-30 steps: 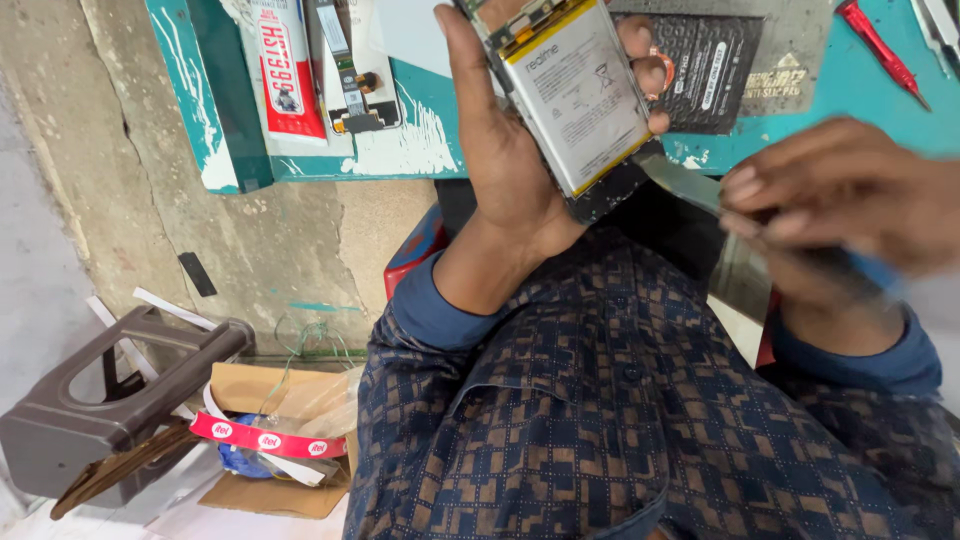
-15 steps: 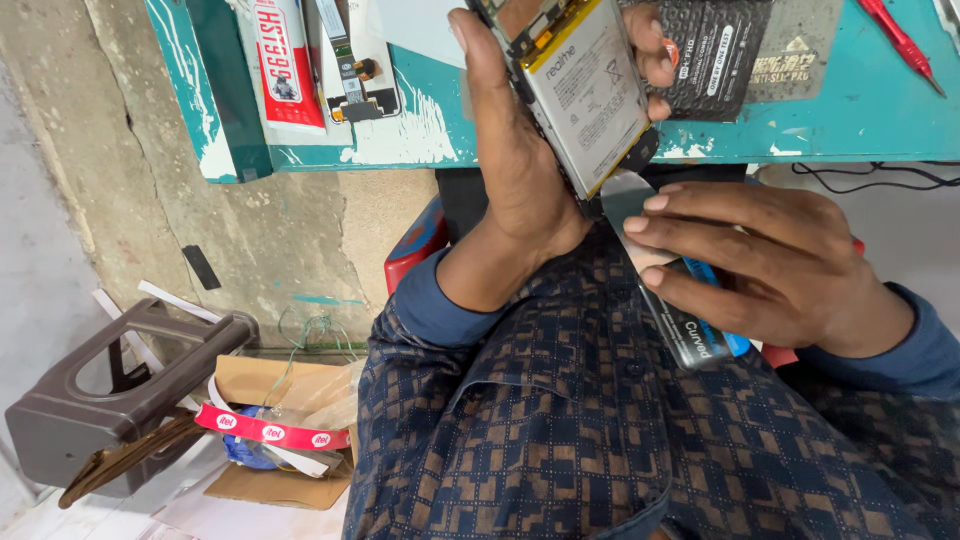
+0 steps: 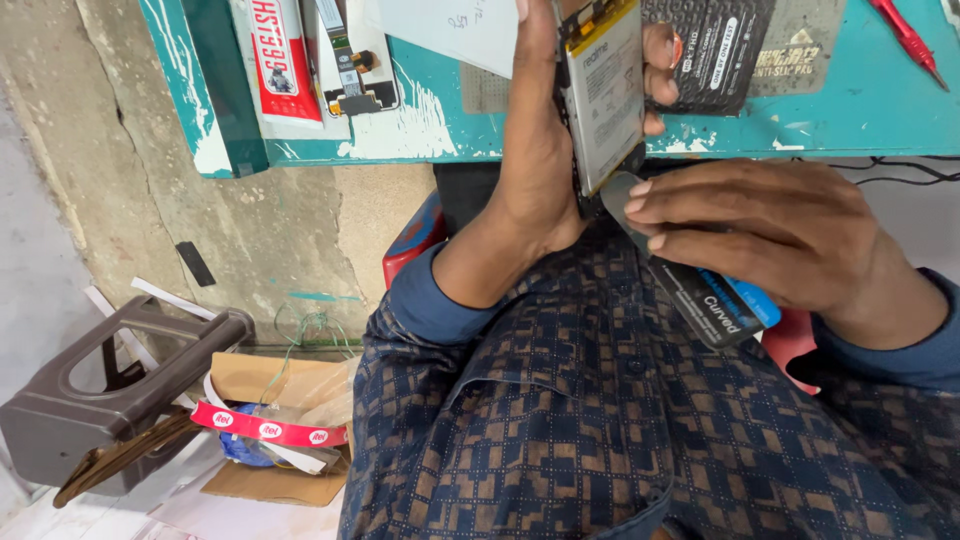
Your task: The person uses a red screwdriver to remove screws from the back of a disassembled smartphone. They then pick up a bottle and pour a liquid onto the phone's internal components, focusing on the battery area.
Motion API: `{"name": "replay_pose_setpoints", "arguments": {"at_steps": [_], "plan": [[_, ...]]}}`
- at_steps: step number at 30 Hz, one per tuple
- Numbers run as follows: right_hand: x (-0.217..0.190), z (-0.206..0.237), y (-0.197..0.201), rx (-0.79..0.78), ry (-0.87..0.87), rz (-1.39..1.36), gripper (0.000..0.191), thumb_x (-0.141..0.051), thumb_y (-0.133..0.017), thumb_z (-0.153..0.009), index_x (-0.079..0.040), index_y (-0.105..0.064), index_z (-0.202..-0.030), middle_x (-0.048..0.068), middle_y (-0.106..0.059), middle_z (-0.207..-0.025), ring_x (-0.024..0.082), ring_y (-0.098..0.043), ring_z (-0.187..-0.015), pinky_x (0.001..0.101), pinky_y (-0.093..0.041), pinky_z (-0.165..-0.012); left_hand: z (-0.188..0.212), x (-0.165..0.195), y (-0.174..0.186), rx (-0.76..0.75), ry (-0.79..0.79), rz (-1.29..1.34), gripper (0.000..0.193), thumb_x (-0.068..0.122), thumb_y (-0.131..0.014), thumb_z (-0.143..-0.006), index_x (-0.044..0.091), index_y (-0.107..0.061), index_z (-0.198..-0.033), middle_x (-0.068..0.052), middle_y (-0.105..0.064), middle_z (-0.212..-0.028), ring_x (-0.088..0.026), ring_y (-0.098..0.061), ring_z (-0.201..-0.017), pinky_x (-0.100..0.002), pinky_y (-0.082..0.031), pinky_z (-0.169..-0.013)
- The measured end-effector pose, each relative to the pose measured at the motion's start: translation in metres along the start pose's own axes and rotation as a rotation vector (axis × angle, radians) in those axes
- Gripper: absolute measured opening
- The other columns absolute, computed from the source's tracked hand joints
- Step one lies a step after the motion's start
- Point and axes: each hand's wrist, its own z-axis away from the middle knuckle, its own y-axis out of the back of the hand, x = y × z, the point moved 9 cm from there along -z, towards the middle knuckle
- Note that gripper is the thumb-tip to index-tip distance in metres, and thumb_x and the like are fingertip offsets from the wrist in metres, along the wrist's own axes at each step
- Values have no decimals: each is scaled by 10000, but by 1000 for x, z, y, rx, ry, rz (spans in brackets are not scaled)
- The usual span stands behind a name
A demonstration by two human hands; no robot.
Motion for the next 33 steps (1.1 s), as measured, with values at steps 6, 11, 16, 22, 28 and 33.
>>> {"name": "replay_pose_setpoints", "arguments": {"at_steps": [6,11,16,22,28,33], "plan": [[21,9,3,66,-63,-148,285,-141,-667,-852,-82,-620,-1127,115,-707,-1195,319,-712,-1192,398,-646,-889,1,-7,-4,-43,69,122,862,775,-225,-1119,-10,-538,-1294,-129,-599,-1117,-221,-592,-989,-359,-513,-856],[49,50,18,483,-127,-215,391,117,-739,-873,-35,-471,-1115,142,-643,-1115,312,-717,-1050,385,-649,-813,0,-7,-17,-212,119,386,939,819,-172,-1118,1,-532,-1406,-202,-632,-1228,-298,-669,-1098,-418,-546,-944],[57,100,13,640,-218,-234,392,165,-728,-882,-45,-433,-1032,152,-611,-1067,308,-734,-966,443,-673,-796,1,-8,-20,-248,142,420,965,839,-164,-1064,30,-480,-1485,-232,-597,-1281,-322,-662,-1112,-433,-548,-977],[44,62,10,450,-137,-299,289,48,-709,-913,-53,-472,-1044,170,-656,-1016,343,-734,-997,491,-680,-820,2,-10,-21,-261,141,359,958,831,-175,-1059,36,-461,-1511,-242,-586,-1312,-319,-650,-1101,-416,-565,-969],[20,21,16,117,3,-384,237,-199,-621,-928,-12,-611,-1074,206,-683,-1067,382,-707,-1075,500,-637,-916,3,-17,-16,-248,106,239,921,824,-194,-1059,55,-464,-1488,-243,-596,-1308,-308,-653,-1107,-391,-563,-943],[7,11,8,158,1,-234,215,-144,-724,-892,8,-649,-1023,194,-706,-1060,384,-721,-1059,446,-638,-891,6,-20,-16,-245,108,170,891,809,-210,-1073,52,-486,-1453,-219,-603,-1301,-276,-640,-1112,-360,-548,-937]]}}
